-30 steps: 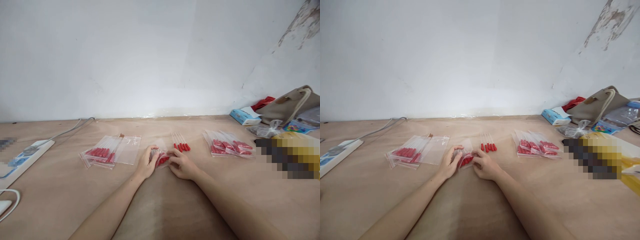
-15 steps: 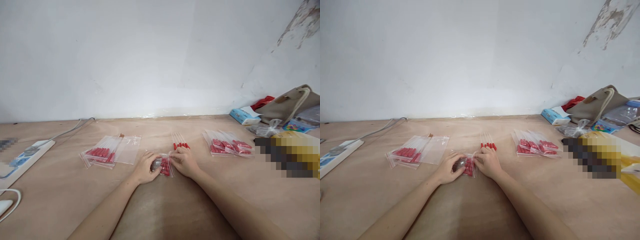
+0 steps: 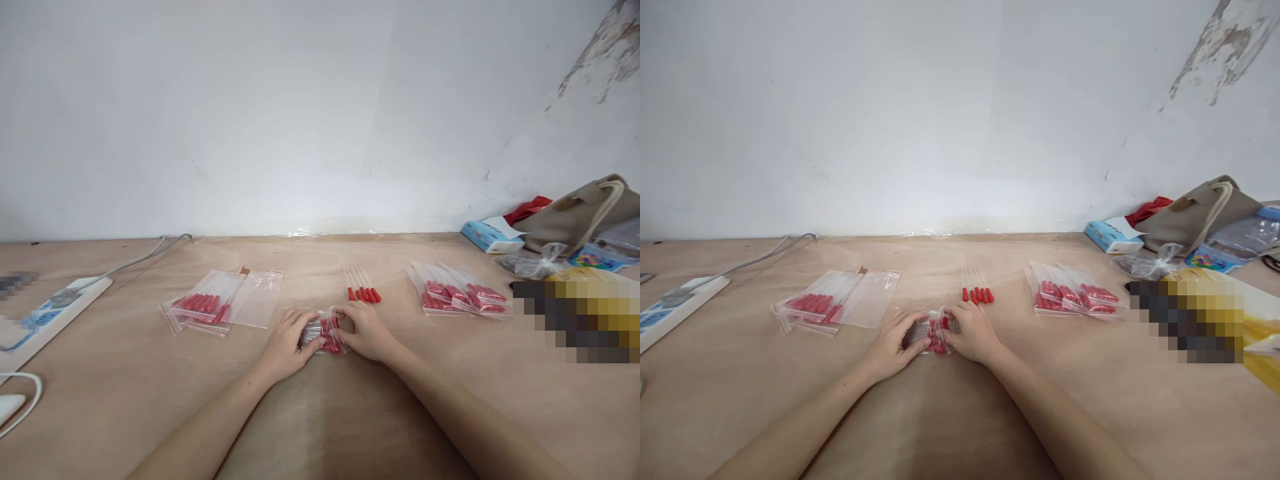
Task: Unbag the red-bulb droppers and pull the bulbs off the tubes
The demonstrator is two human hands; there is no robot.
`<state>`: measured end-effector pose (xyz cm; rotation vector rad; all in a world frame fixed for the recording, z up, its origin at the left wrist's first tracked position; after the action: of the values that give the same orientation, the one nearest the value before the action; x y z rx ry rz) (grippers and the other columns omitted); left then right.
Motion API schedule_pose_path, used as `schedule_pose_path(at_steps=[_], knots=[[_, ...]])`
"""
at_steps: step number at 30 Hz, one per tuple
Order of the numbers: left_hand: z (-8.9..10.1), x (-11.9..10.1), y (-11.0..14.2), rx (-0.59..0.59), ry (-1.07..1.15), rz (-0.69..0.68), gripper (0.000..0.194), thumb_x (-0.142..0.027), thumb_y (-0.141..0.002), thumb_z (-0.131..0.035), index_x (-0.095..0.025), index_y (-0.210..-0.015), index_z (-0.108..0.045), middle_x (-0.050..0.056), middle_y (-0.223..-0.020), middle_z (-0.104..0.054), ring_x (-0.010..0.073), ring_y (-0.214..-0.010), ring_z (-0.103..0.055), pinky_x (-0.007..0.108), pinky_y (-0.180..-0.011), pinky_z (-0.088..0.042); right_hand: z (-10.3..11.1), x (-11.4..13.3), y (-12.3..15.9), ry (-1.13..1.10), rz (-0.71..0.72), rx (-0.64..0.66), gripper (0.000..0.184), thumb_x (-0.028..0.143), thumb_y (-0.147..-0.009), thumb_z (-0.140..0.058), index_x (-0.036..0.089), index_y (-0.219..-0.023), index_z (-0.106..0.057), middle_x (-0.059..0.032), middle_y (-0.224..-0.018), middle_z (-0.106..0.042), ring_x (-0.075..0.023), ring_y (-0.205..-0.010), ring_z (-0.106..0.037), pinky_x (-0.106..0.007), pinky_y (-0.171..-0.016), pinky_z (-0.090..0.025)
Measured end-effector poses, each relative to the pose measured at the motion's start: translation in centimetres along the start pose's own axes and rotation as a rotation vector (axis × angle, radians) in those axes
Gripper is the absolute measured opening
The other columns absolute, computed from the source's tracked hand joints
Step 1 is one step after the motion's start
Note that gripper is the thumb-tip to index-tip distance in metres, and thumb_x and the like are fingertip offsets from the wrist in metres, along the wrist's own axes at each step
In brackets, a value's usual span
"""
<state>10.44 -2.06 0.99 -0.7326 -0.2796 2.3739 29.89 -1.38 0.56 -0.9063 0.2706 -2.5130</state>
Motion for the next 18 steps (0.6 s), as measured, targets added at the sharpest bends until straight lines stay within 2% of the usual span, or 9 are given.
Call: schedule_pose_path(at_steps=[4, 9, 13, 15, 18], knots=[[-0.1, 0.1, -0.1, -0.008, 0.031, 0.01, 0.035, -0.039, -0.079, -0.053, -0.021, -0.11, -0.05, 0.006, -0.104, -0.057, 0.0203, -0.098, -0.051, 0.036, -0.086, -0.041, 0.0, 0.0, -0.1, -0.026, -0.034, 0.021, 0.012, 0.024, -0.07, -0.061, 0.019, -0.081, -0.06, -0.0031, -0.081, -0.06, -0.0152, -0.077, -0.052, -0.027, -0.07, -0.037], [-0.1, 0.1, -0.1, -0.02, 0.041, 0.016, 0.035, -0.04, -0.078, -0.054, -0.021, -0.107, -0.051, 0.006, -0.102, -0.057, 0.0203, -0.097, -0.051, 0.036, -0.085, -0.041, -0.5, 0.1, -0.1, -0.242, -0.103, 0.015, 0.013, 0.015, -0.067, -0.058, 0.018, -0.079, -0.056, 0.0003, -0.074, -0.06, -0.0108, -0.066, -0.053, -0.022, -0.061, -0.039], [0.0, -0.1, -0.1, 0.0, 0.039, 0.025, 0.035, -0.04, -0.078, -0.054, -0.021, -0.108, -0.051, 0.005, -0.102, -0.057, 0.0202, -0.098, -0.051, 0.036, -0.086, -0.041, -0.5, 0.1, -0.3, -0.465, -0.172, 0.139, 0.009, 0.014, -0.07, -0.053, 0.016, -0.078, -0.057, 0.0009, -0.069, -0.06, -0.0089, -0.059, -0.052, -0.02, -0.055, -0.039], [0.1, -0.1, -0.1, 0.011, 0.039, 0.028, 0.035, -0.039, -0.078, -0.054, -0.021, -0.108, -0.051, 0.005, -0.102, -0.057, 0.0202, -0.098, -0.051, 0.036, -0.085, -0.041, 0.0, 0.2, -0.5, -0.478, -0.198, 0.19, 0.006, 0.015, -0.07, -0.053, 0.016, -0.072, -0.058, 0.0025, -0.062, -0.057, -0.0081, -0.055, -0.049, -0.019, -0.052, -0.036], [0.2, -0.2, -0.1, 0.014, 0.039, 0.032, 0.033, -0.038, -0.079, -0.053, -0.021, -0.108, -0.052, 0.005, -0.103, -0.057, 0.0202, -0.099, -0.051, 0.036, -0.086, -0.041, 0.8, 0.4, -0.6, -0.404, -0.194, 0.177, 0.005, 0.014, -0.07, -0.053, 0.016, -0.07, -0.058, 0.0038, -0.058, -0.054, -0.0078, -0.053, -0.045, -0.02, -0.051, -0.034]])
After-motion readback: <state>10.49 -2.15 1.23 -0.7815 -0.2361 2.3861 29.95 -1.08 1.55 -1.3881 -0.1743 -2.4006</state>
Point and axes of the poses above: each hand's wrist, its own y-axis away from the middle knuckle, its own z-axis out of the back of the hand, x = y × z, the point moved 1 cm from there along -y, towards the middle knuckle
